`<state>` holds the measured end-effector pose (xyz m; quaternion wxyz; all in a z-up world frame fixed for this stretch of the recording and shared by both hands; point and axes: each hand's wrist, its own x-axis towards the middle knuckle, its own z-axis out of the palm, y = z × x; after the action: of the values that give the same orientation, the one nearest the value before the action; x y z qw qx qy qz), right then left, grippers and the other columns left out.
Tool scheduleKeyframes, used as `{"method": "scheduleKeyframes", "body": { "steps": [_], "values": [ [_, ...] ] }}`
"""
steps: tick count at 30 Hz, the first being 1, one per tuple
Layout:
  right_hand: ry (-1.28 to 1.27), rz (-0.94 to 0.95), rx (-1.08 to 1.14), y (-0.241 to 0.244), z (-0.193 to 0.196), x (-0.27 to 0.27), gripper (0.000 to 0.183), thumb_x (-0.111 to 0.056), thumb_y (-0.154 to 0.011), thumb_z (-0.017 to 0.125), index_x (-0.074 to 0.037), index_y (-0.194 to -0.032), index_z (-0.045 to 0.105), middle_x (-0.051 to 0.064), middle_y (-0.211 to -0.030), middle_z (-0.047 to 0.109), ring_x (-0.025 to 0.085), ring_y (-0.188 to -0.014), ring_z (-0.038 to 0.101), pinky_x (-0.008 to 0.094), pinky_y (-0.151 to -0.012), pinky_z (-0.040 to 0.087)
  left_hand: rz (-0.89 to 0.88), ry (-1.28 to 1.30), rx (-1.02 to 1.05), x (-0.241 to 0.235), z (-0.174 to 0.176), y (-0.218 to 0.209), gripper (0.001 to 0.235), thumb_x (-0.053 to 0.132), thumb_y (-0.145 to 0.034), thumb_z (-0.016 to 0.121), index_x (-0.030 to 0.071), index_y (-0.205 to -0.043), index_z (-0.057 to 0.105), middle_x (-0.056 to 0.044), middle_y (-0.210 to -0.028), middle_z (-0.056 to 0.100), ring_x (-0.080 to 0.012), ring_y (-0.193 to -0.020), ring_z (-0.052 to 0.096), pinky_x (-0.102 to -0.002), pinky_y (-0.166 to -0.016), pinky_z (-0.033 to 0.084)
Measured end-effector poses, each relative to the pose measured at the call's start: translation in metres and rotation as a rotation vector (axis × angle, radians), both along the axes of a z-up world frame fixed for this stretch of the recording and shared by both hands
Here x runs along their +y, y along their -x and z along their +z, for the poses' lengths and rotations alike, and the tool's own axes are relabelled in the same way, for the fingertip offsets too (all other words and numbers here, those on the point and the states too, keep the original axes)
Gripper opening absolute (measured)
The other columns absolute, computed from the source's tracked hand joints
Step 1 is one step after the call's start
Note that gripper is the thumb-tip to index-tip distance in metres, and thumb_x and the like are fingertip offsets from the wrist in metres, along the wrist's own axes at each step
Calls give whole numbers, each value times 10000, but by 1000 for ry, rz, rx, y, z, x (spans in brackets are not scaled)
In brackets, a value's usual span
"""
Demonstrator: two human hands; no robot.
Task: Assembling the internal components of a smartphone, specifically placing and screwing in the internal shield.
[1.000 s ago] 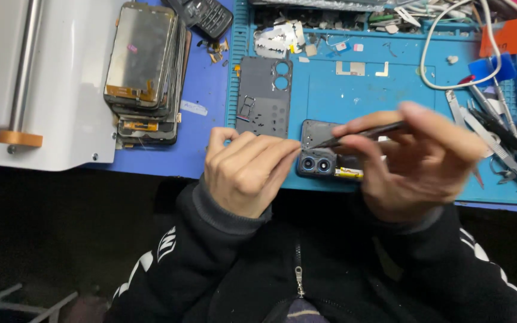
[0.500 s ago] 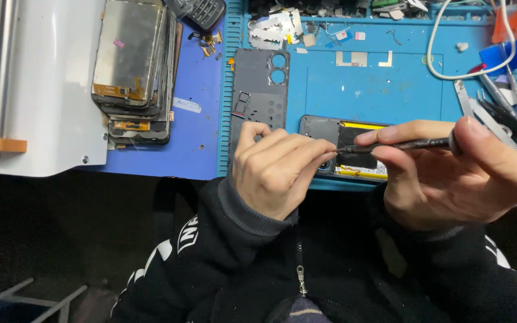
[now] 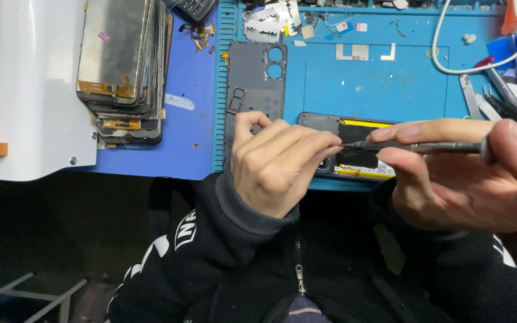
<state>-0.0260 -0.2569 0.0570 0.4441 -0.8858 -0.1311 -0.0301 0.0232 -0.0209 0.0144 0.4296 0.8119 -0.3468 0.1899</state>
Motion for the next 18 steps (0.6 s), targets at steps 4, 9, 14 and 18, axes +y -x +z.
{"method": "scheduleKeyframes", "body": {
  "steps": [4,9,14,18],
  "values": [
    [108,-97,-516,4,-35,23,280,-41,-1031,773,34,-1095,512,299,-1061,662,364,-905,749,396,-807,650,2,-13,-29,1,3,-3,123,142,-950,834,116,-1015,732,42,-916,717,-148,-830,661,-387,-909,392],
    [-349,-105,-470,7,-34,23,413,-111,-1233,521,-55,-1594,329,152,-1230,625,256,-1010,719,345,-996,662,76,-24,-33,-1,7,-6,118,142,-973,827,124,-1062,752,19,-1128,736,-197,-1139,664,-504,-1128,332],
    [-246,-98,-473,1,-39,13,419,-40,-1211,574,-94,-1560,349,154,-1212,612,265,-1000,727,344,-931,648,141,-103,3,-12,13,-7,158,184,-877,865,139,-998,774,-56,-1439,581,-369,-1445,398,-757,-1208,122],
    [-146,-89,-468,-5,-48,8,456,31,-1190,628,-134,-1527,369,157,-1193,600,275,-991,735,343,-865,635,57,-184,135,-17,0,-3,371,319,-803,905,111,-1084,782,-126,-1636,292,-460,-1561,148,-898,-1191,2]
  ]
}}
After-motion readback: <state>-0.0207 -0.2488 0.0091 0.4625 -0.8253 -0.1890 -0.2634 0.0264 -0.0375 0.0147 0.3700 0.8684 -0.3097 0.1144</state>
